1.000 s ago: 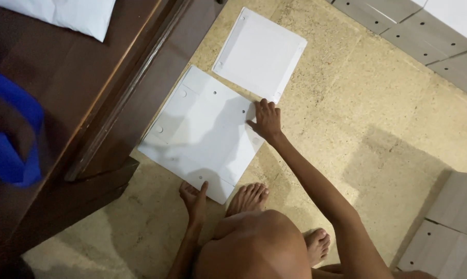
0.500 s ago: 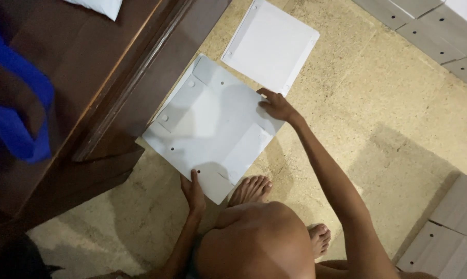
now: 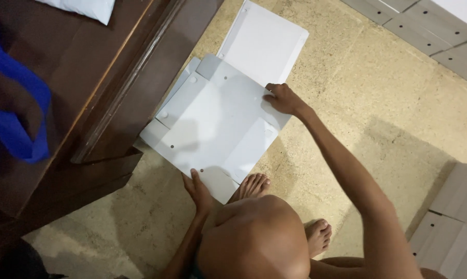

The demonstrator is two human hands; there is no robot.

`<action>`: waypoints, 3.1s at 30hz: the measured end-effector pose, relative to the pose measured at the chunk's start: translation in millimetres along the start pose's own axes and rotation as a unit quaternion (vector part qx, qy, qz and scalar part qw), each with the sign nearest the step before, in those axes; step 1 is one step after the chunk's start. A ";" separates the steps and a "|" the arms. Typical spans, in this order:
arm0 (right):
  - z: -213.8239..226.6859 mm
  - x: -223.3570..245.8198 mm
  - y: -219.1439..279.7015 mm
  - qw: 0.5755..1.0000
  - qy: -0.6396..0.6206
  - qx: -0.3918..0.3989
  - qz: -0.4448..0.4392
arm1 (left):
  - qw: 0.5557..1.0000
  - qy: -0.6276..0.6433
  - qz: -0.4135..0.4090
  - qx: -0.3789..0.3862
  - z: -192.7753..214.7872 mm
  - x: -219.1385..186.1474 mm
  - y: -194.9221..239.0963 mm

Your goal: The person assembles a white cardboard box by folding its sides and securing the tabs. They then pick up another flat cardboard piece and begin folding it in the same manner.

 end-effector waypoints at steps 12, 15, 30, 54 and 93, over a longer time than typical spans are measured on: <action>115.6 9.0 87.3 0.990 0.102 -0.026 -0.088 | 0.996 -0.041 0.015 0.078 -51.9 8.5 16.2; 143.3 -11.7 115.5 0.989 0.092 -0.069 -0.088 | 0.991 -0.037 0.026 0.128 -76.0 7.3 29.0; 129.3 -210.4 342.4 0.933 0.018 -0.301 -0.198 | 0.863 -0.107 -0.253 0.424 -227.9 29.7 65.9; -59.0 -193.3 442.2 0.774 -0.233 -0.479 -0.341 | 0.745 -0.202 -0.354 0.528 -252.6 113.9 51.9; 169.9 83.7 401.6 0.924 0.022 -0.147 -0.351 | 0.568 -0.039 0.066 0.819 -261.1 -36.4 258.6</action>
Point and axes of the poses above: each hand's wrist, its own y-axis away from the middle knuckle, its own z-axis out of the back of the hand, x = y × z, the point moved 4 cm from there along -y, towards the middle knuckle, and after that the axes turned 7 degrees about -x, right-handed, at the moved point
